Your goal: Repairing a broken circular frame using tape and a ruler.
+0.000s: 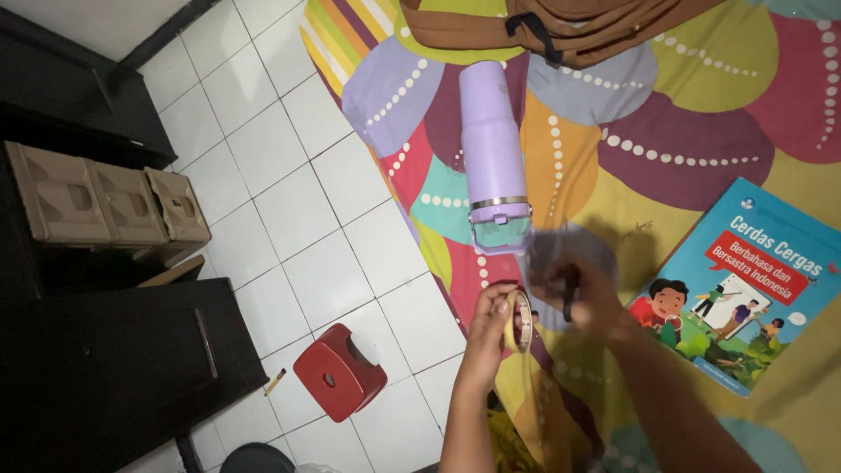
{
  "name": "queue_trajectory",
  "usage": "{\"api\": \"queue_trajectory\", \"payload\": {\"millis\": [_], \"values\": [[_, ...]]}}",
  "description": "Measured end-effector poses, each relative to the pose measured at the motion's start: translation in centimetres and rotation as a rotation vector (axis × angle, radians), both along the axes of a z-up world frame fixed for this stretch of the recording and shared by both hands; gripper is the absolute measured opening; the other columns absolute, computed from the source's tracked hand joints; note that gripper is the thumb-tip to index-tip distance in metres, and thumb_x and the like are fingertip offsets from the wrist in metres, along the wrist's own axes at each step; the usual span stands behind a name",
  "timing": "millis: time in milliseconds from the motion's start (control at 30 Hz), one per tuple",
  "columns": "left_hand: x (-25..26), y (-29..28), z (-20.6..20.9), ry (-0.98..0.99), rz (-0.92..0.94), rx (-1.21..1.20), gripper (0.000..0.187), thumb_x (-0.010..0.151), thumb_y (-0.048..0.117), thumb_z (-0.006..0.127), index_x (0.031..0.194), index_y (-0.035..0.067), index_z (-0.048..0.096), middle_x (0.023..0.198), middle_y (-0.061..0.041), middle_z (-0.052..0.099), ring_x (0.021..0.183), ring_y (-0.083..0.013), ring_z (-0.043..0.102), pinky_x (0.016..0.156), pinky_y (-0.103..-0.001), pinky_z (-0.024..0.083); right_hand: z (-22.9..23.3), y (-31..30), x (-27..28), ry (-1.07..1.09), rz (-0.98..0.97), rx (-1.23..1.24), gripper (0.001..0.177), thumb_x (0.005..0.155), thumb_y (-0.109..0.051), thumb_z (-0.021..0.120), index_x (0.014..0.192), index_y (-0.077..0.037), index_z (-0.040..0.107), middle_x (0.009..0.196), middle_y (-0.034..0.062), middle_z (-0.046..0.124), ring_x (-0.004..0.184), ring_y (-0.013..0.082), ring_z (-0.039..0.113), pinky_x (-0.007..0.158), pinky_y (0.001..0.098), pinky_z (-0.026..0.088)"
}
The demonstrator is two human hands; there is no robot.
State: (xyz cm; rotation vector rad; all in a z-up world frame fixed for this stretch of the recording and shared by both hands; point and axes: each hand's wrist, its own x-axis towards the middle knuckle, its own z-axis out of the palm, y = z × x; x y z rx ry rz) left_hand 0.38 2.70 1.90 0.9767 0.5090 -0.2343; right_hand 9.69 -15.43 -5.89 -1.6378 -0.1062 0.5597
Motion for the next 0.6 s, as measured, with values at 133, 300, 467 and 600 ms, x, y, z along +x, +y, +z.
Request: {"api": "queue_trajectory", "payload": {"millis": [133, 300, 467, 600], "values": [[0.3, -0.1, 1.2, 0.028, -0.034, 0.046, 0.031, 0.105, 0.026, 0.050, 0.133, 0.012, 0.052, 0.114, 0.000, 0.062, 0.098, -0.0107, 0.065, 0.073, -0.025, 0.054, 1.4, 1.7, -0.3, 0.113, -0.048, 0.130, 0.025, 0.082, -0.004, 0.080, 0.099, -0.002, 0.061, 0.104, 0.0080, 0.076, 0.102, 0.0175, 0.072, 0.088, 0.0306, 0.057], [-0.4, -0.2, -0.5, -0.020, -0.116, 0.274, 0.033, 0.106, 0.020, 0.058, 0.137, 0.009, 0.054, 0.107, 0.000, 0.062, 0.086, -0.0057, 0.053, 0.064, -0.020, 0.041, 0.1, 1.8, -1.0, 0.242, -0.126, 0.385, 0.033, 0.081, -0.002, 0.080, 0.097, -0.004, 0.051, 0.096, 0.0101, 0.071, 0.101, 0.0238, 0.073, 0.088, 0.0340, 0.060], [-0.2, -0.1, 1.2, -0.054, -0.112, 0.284, 0.042, 0.102, 0.016, 0.061, 0.142, 0.010, 0.050, 0.107, 0.003, 0.056, 0.083, -0.0065, 0.049, 0.066, -0.021, 0.043, -0.4, 2.0, -1.5, 0.198, -0.170, 0.086, 0.034, 0.078, -0.003, 0.086, 0.095, -0.003, 0.057, 0.091, 0.0111, 0.065, 0.089, 0.0189, 0.064, 0.078, 0.0335, 0.053], [0.0, 0.1, 1.4, -0.105, -0.079, 0.275, 0.046, 0.102, 0.016, 0.063, 0.145, 0.009, 0.047, 0.111, 0.002, 0.057, 0.093, -0.0055, 0.053, 0.079, -0.019, 0.047, 0.8, 2.5, -1.8, 0.068, -0.123, -0.122, 0.035, 0.080, -0.009, 0.089, 0.089, -0.003, 0.056, 0.087, 0.0120, 0.065, 0.081, 0.0177, 0.058, 0.074, 0.0341, 0.050]]}}
